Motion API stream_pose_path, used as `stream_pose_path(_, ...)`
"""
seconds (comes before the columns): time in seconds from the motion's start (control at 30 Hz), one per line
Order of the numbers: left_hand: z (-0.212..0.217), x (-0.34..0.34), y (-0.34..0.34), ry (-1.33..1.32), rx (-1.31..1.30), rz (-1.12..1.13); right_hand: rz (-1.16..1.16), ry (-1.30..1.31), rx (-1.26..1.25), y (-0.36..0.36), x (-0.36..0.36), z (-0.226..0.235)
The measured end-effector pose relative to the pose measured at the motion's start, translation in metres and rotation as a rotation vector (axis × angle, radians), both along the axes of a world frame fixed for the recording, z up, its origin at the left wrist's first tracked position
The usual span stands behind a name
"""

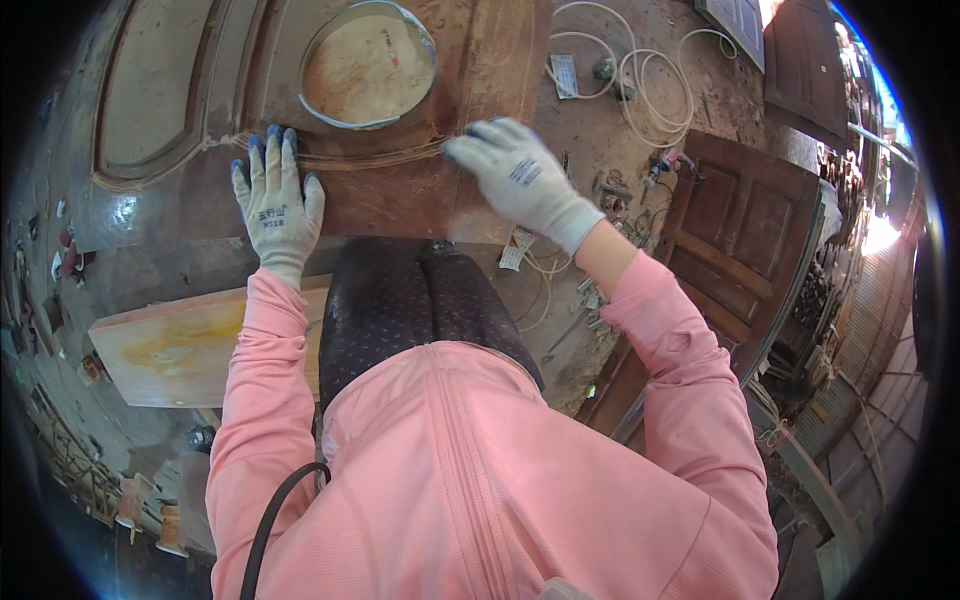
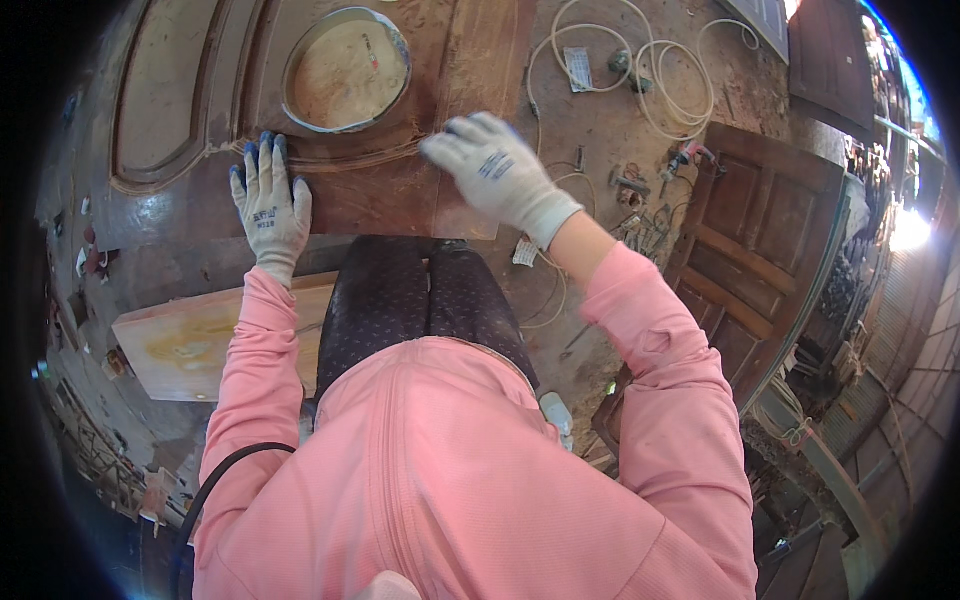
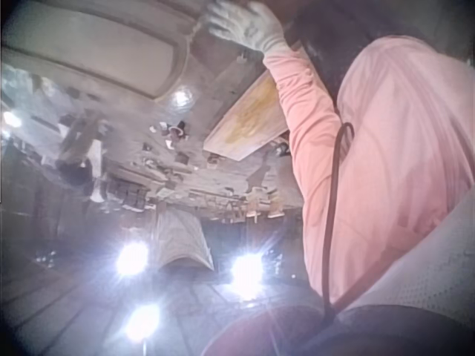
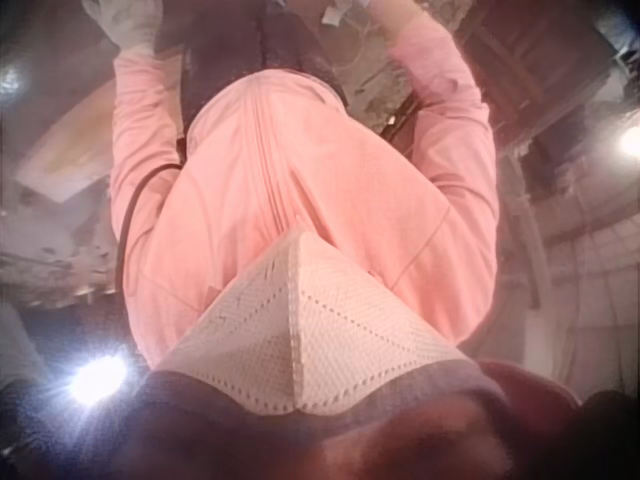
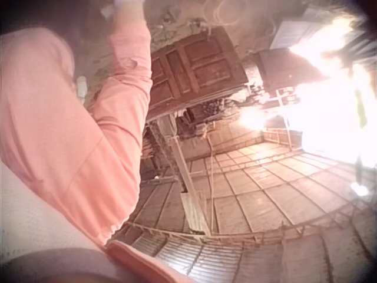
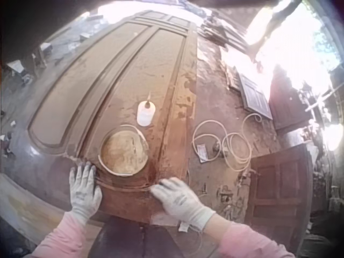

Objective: The person applies glue to a crack in a wooden door panel and presses the edges together to bond them. They repeatedly rub the seam and apply additional glue from a bottle to ensure the joint is sealed.

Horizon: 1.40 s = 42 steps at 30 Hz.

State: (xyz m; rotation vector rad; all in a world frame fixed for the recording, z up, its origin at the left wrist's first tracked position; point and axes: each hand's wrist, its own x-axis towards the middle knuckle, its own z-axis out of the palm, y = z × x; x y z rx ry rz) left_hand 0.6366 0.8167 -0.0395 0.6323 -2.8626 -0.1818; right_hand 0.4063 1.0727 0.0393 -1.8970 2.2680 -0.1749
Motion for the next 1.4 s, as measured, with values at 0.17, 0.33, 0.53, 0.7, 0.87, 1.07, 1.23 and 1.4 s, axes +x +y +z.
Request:
stream_pose_path(0.17,0.002,-0.001,0.0,-0.002,-0.02,-0.002,-0.146,0.108,0.049,-0.002,-0.023,0.002)
stream_pose_path(0.33,0.0,-0.001,-0.002,-0.01,-0.013,-0.001,0.174,-0.046,0.183,0.02,0.016,-0.018)
stream_pose_path(0.53,0.001,-0.002,0.0,0.001,-0.015,-0.016,-0.326,0.216,0.227,0.02,-0.059,-0.029)
stream_pose_path(0.7,0.0,0.0,0.0,-0.012,-0.014,-0.008,-0.114,-0.062,0.235,0.032,0.034,-0.031)
stream_pose_path(0.87,0.0,0.001,-0.001,-0.004,-0.02,-0.008,0.205,-0.235,0.17,0.047,0.054,-0.03)
stream_pose_path(1.07,-0.003,-0.003,-0.002,-0.008,-0.03,-0.033,-0.349,0.123,0.059,0.012,-0.031,-0.056)
stream_pose_path(1.23,-0.003,0.0,-0.001,-0.007,-0.029,-0.008,0.023,-0.266,0.177,0.046,0.1,-0.025)
stream_pose_path(1.4,0.001,0.0,0.0,-0.001,-0.02,-0.01,-0.001,-0.399,-0.203,0.03,0.117,-0.022)
